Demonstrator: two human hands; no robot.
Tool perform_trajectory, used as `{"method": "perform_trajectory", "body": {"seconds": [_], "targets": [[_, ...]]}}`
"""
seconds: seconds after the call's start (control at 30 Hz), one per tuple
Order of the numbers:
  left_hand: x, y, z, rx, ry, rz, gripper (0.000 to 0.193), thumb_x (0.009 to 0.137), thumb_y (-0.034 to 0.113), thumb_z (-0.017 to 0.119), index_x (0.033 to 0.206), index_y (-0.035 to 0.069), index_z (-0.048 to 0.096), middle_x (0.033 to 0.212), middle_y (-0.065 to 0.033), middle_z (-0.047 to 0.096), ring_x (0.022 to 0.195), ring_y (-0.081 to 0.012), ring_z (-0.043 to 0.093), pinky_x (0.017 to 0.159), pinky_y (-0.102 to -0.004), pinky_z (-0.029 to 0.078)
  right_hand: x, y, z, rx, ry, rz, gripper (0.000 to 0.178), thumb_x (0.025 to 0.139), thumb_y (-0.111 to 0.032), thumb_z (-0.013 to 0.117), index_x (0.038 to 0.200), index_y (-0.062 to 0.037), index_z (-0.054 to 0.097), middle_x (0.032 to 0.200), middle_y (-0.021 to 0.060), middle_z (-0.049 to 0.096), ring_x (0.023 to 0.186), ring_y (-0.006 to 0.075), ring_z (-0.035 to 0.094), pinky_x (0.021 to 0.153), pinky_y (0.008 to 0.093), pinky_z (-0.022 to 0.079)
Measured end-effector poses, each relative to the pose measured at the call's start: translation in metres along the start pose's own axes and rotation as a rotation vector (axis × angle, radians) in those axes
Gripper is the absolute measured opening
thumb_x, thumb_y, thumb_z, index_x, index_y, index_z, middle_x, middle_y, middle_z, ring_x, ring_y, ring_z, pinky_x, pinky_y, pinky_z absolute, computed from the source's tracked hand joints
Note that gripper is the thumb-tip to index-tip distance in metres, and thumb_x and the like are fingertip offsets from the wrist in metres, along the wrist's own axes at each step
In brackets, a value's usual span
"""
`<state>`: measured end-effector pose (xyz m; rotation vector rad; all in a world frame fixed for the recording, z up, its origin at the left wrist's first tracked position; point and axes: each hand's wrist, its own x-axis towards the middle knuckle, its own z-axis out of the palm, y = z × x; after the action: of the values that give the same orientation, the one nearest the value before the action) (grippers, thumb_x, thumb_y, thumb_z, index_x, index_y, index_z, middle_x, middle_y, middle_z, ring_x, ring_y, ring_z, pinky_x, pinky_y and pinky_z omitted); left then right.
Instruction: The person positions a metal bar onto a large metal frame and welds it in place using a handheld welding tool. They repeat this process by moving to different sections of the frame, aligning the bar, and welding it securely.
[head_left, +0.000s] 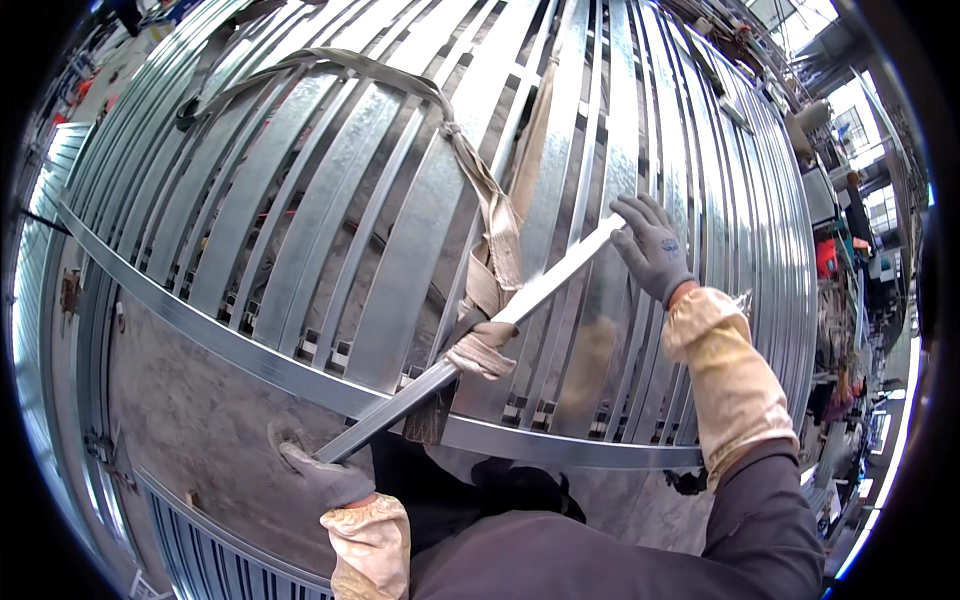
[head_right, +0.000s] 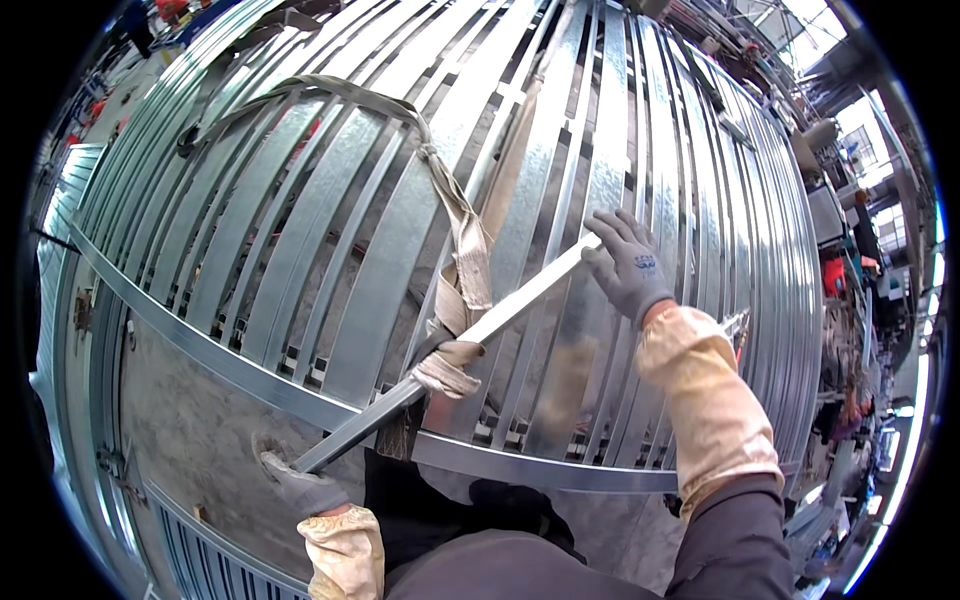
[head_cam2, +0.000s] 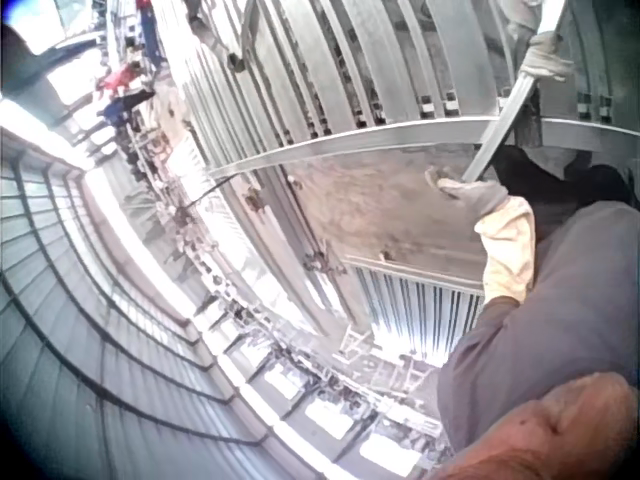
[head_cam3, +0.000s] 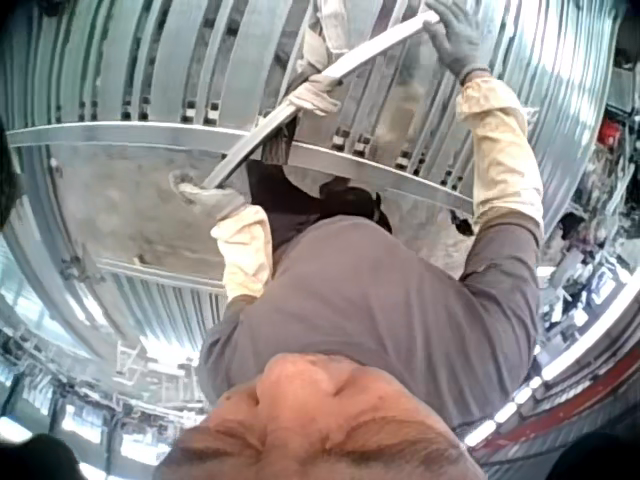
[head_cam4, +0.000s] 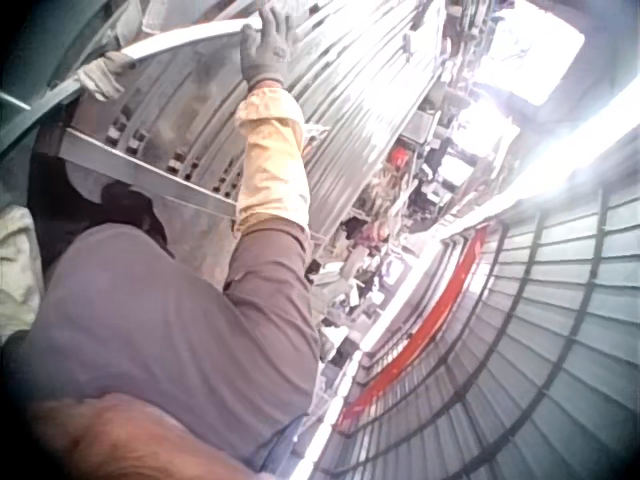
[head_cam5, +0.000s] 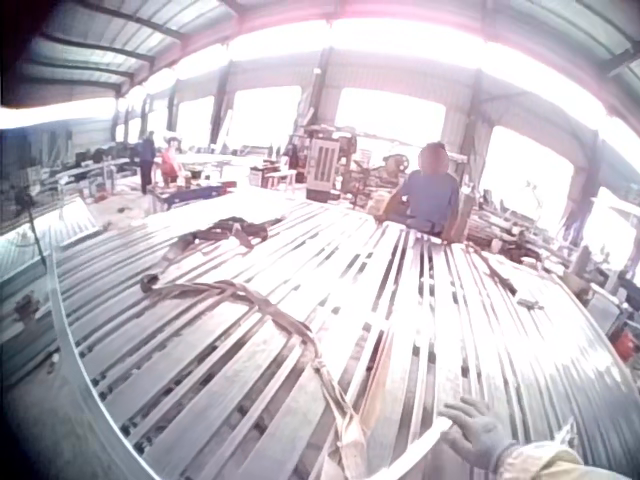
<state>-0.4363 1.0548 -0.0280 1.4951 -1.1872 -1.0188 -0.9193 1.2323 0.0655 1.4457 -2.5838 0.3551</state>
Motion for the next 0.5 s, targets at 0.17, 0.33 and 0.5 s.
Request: {"method": "perform_trajectory", "body": {"seconds": [0.17,0.33,0.5], "targets": [[0.011,-0.005,0.014,0.094,0.1,0.091,0.049,0.112,0.026,0.038,0.149,-0.006,0.043,0.147,-0.0209,0.05,0.137,-0.0313,0.052,0.118,-0.0402,0.044,0.026,0.01,0.032,0.084,-0.294,-0.067,0.023,0.095,-0.03,0.063,0.094,-0.0094,0.073,0.094,0.009,0.068,0.104,0.0349,0.06,0.1,0.0471,0.042],[0.033,0.002,0.03,-0.155,0.25,-0.105,0.047,0.112,0.026,0.041,0.148,-0.005,0.044,0.149,-0.0213,0.05,0.139,-0.0308,0.051,0.12,-0.0417,0.042,0.001,0.008,0.041,0.045,-0.1,-0.002,0.022,0.091,-0.023,0.063,0.076,-0.007,0.063,0.078,0.0119,0.059,0.084,0.0366,0.056,0.087,0.0474,0.042],[0.058,0.019,0.051,-0.233,0.304,-0.126,0.046,0.112,0.026,0.041,0.147,-0.004,0.046,0.149,-0.0206,0.051,0.141,-0.0302,0.05,0.12,-0.0414,0.042,-0.032,0.014,0.051,0.026,-0.068,0.05,0.031,0.097,-0.024,0.054,0.075,-0.0025,0.052,0.077,0.0156,0.05,0.081,0.0389,0.052,0.08,0.0465,0.039]]}}
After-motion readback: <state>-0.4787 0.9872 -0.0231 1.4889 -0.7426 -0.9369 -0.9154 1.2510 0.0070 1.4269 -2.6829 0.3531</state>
